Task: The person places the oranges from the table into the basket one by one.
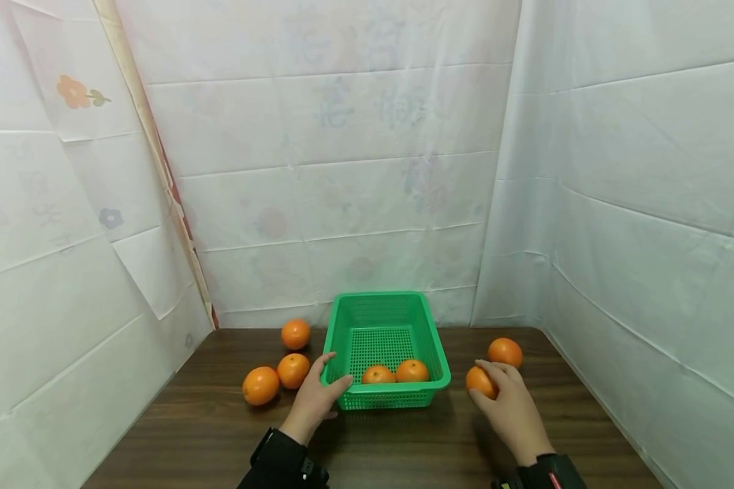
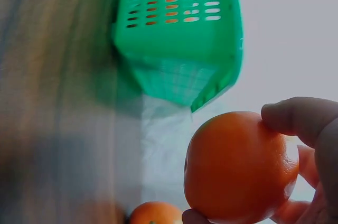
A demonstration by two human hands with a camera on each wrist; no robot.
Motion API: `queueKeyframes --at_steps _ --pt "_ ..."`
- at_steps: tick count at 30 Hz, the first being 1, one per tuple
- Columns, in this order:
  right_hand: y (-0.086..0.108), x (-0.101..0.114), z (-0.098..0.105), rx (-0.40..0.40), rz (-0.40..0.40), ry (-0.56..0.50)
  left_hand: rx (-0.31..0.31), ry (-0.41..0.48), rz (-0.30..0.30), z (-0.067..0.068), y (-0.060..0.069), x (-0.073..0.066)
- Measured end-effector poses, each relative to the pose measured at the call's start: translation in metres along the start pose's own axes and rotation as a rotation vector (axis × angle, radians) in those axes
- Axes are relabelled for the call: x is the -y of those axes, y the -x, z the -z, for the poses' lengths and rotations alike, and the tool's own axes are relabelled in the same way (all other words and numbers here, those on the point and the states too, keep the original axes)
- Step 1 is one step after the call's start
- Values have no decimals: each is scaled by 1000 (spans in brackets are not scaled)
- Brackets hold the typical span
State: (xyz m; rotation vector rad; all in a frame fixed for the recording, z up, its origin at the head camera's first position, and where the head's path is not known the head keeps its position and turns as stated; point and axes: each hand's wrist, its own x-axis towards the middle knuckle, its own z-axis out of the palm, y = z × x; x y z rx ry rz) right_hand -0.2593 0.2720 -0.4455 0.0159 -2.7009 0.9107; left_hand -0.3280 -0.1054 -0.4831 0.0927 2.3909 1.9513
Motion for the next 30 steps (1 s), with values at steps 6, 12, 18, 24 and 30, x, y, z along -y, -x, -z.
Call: queueKeyframes --at_steps 6,12,18,24,30 --pt "-6 17 7 -23 70 18 1 1 -3 0 0 0" --pt "-12 32 13 22 95 -6 -1 -6 0 0 -1 0" --pt "-15 44 12 17 131 -10 -3 -4 -3 0 -1 0" --pt "-21 52 10 22 147 -25 -4 2 -8 0 -2 2" --pt "-27 60 9 25 162 -48 2 5 -5 0 -2 2"
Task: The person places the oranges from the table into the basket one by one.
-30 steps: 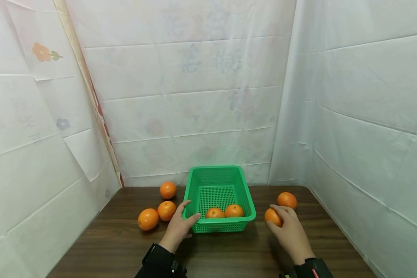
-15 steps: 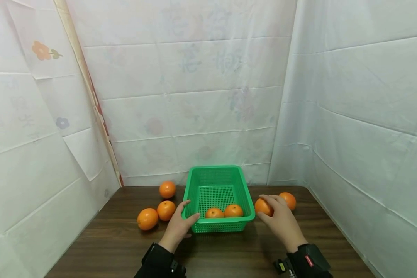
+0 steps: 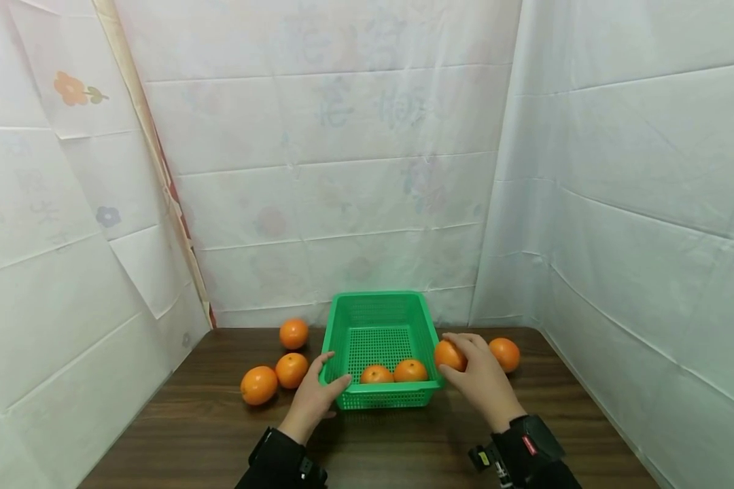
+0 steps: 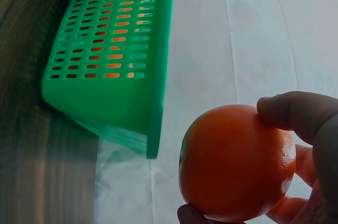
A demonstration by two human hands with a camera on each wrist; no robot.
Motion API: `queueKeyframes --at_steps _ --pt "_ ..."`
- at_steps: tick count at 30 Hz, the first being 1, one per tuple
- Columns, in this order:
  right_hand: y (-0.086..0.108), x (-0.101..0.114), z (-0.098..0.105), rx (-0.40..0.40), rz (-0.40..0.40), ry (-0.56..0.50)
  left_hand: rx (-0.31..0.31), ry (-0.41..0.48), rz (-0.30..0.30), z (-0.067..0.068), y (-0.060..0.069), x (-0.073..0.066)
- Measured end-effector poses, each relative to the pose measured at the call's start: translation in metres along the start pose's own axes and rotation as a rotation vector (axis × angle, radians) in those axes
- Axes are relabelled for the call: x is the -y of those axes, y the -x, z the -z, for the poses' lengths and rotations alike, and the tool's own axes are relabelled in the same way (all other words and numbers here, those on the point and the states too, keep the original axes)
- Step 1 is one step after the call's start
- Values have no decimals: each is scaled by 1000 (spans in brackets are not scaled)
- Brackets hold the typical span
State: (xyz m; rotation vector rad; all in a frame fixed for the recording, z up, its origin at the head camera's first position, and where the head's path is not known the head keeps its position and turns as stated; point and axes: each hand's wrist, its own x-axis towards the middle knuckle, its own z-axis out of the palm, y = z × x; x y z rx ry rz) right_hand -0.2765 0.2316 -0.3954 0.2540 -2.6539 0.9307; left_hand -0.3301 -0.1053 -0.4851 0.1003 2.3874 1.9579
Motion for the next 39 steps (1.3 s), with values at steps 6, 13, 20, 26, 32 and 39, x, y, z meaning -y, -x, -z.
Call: queueKeyframes --at_steps 6,13,20,26,32,39 --pt "-6 10 -1 14 24 -22 -2 -4 -3 -1 1 -1" --pt "-15 20 0 39 62 14 0 10 -20 -5 2 -2" --pt "-24 25 -4 84 49 32 3 18 -18 -7 1 -3" --pt "-31 27 -10 125 42 18 -1 6 -24 -8 2 -3" --pt "-40 29 -16 160 48 7 2 7 -19 -10 2 -3" --pt "-52 33 -20 212 29 18 31 24 -7 -11 -1 -3"
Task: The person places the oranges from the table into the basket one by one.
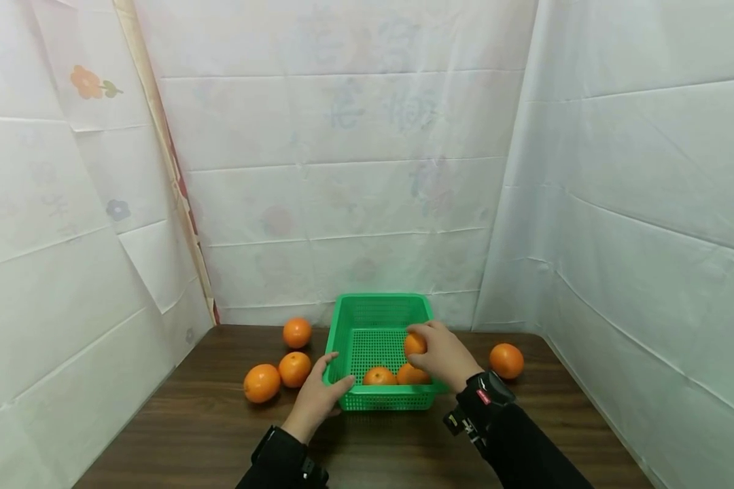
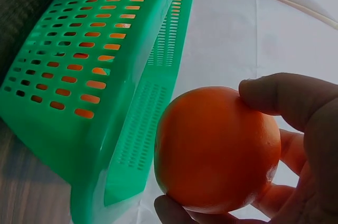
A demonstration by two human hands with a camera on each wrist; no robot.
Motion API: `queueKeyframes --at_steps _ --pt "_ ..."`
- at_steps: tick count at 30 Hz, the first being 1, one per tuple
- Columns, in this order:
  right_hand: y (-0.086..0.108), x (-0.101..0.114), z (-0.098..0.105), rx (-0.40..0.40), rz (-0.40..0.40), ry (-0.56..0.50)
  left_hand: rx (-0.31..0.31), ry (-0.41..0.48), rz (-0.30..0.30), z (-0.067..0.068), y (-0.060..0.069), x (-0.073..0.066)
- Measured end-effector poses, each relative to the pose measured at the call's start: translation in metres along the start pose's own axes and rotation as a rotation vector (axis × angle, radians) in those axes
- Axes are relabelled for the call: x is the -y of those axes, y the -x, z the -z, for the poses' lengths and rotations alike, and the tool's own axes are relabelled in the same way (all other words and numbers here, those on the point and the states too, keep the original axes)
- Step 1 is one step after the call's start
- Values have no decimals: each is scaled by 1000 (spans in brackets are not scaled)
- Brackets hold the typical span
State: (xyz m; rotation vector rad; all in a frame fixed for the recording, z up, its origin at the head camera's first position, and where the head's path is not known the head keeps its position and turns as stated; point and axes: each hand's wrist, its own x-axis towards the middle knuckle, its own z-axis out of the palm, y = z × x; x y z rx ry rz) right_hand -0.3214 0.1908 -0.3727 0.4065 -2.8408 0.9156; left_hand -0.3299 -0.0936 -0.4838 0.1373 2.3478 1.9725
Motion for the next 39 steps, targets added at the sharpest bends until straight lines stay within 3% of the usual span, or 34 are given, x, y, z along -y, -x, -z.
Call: queueKeyframes --at_steps 9,19,26,32,39 --pt "-11 1 0 44 -12 9 26 36 -4 -4 -3 0" --pt "-33 4 -7 75 24 80 -3 23 -41 -10 0 1" --pt "-36 3 -10 88 2 85 -101 -117 -141 -15 -3 2" --pt "-39 1 -13 99 2 90 -97 -201 -217 -14 -4 -1" --pt "-48 11 -9 116 18 96 -91 -249 -227 -14 -2 -4"
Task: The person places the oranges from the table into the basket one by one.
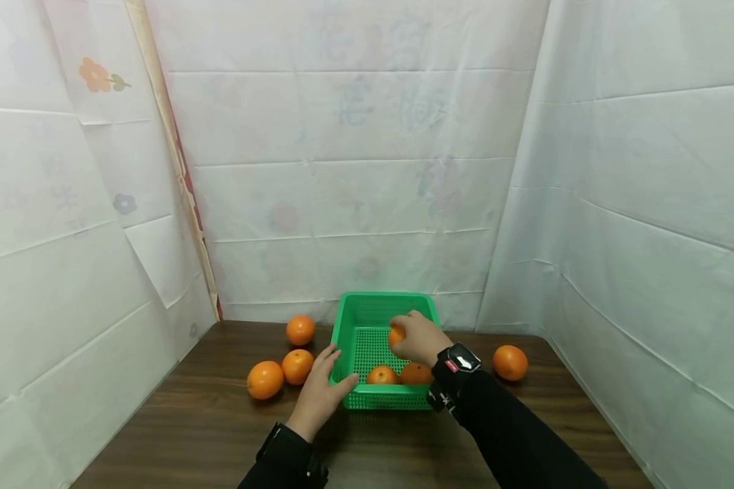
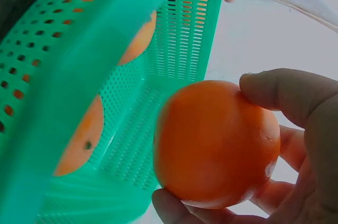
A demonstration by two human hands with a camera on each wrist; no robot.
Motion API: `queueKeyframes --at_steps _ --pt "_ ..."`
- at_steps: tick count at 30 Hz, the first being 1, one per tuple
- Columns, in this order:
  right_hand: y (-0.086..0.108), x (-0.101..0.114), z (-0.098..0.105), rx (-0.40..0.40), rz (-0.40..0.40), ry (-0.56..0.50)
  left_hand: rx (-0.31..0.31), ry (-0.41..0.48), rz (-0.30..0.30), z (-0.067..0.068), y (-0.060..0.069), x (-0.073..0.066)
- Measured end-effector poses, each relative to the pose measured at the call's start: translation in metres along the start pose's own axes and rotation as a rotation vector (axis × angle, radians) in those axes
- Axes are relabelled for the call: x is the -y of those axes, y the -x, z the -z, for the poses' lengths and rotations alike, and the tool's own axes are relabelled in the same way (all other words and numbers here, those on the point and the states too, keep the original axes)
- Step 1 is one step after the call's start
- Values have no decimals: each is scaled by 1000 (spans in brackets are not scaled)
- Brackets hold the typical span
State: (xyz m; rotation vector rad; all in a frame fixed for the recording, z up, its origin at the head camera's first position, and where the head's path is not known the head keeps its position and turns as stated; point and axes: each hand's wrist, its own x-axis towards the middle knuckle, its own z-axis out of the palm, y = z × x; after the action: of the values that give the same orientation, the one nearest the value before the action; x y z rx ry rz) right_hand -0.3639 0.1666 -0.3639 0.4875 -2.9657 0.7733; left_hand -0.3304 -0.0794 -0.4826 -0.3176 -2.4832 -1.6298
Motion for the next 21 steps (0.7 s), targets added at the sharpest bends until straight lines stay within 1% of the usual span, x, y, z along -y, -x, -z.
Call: queueKeyframes --at_steps 4,8,12,14,16,18,21 --pt "-6 7 1 6 13 27 19 -1 -9 0 1 0" --pt "-12 11 -4 30 16 43 38 -28 -39 2 2 0" --pt "-18 7 -12 59 7 57 49 -54 -48 2 2 0" --pt "-22 3 -16 74 11 82 54 -53 -39 2 3 0" --pt "-26 -1 -19 88 21 107 59 -52 -41 2 3 0" --pt "-30 -4 -20 100 31 127 58 -47 -42 2 4 -1" --pt "-35 -5 -19 122 33 125 57 -42 -43 2 4 0"
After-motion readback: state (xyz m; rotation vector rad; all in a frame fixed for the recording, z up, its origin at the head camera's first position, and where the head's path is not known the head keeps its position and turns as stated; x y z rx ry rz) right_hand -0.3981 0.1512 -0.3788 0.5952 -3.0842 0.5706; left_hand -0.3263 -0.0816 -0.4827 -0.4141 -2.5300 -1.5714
